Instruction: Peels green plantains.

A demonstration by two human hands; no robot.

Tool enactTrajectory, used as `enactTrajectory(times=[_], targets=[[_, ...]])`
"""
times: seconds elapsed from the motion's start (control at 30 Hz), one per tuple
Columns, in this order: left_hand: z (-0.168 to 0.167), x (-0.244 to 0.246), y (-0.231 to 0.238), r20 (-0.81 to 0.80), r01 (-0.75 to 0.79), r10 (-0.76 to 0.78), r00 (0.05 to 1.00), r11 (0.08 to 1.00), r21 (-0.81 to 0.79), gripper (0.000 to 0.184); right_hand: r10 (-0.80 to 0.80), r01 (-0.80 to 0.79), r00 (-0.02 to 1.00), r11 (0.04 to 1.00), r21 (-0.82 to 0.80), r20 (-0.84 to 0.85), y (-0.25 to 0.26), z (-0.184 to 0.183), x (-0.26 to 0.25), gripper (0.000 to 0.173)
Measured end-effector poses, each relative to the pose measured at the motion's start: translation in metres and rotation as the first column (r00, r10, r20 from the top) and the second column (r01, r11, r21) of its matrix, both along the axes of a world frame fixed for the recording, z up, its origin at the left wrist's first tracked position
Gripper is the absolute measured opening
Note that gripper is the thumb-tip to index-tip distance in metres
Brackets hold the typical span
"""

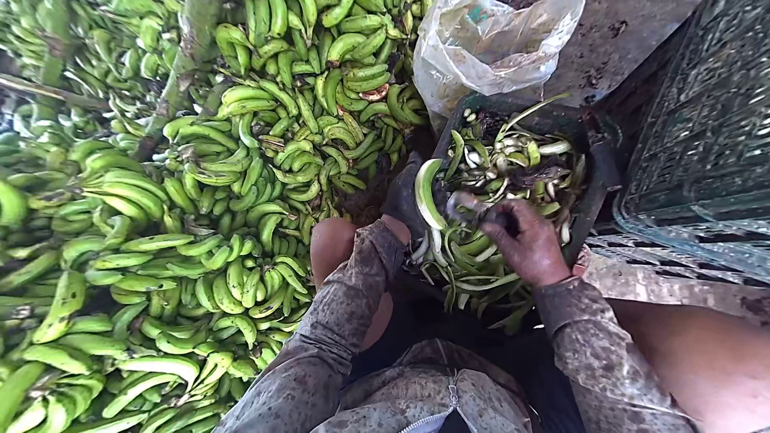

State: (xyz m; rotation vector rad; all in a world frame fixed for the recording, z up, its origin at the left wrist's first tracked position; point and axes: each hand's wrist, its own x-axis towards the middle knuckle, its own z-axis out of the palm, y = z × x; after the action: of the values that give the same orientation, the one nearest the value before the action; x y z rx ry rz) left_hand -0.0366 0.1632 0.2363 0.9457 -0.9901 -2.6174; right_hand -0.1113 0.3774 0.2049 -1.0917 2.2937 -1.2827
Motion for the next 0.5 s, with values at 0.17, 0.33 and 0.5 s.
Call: enactTrajectory(times=[0.17, 0.33, 0.5], targets=[[0.003, -0.001, 0.027, 0.124, 0.090, -0.075, 0.989, 0.989, -0.119, 0.035, 0.081, -0.074, 0.983, 0.996, 0.049, -0.166, -0.018, -0.014, 0.006, 0.044], [-0.019, 0.010, 0.024, -0.101, 0.247, -0.263, 0.960, 0.959, -0.140, 0.047, -0.246, 0.234, 0.968, 0.958, 0.165, 0.056, -0.018, -0.010, -0.024, 0.044], [-0.001, 0.005, -0.008, -0.069, 0.068, -0.063, 0.996, 0.995, 0.070, 0.064, -0.083, 0.081, 0.996, 0.994, 0.078, 0.018, -0.003, 0.000, -0.004, 0.043]])
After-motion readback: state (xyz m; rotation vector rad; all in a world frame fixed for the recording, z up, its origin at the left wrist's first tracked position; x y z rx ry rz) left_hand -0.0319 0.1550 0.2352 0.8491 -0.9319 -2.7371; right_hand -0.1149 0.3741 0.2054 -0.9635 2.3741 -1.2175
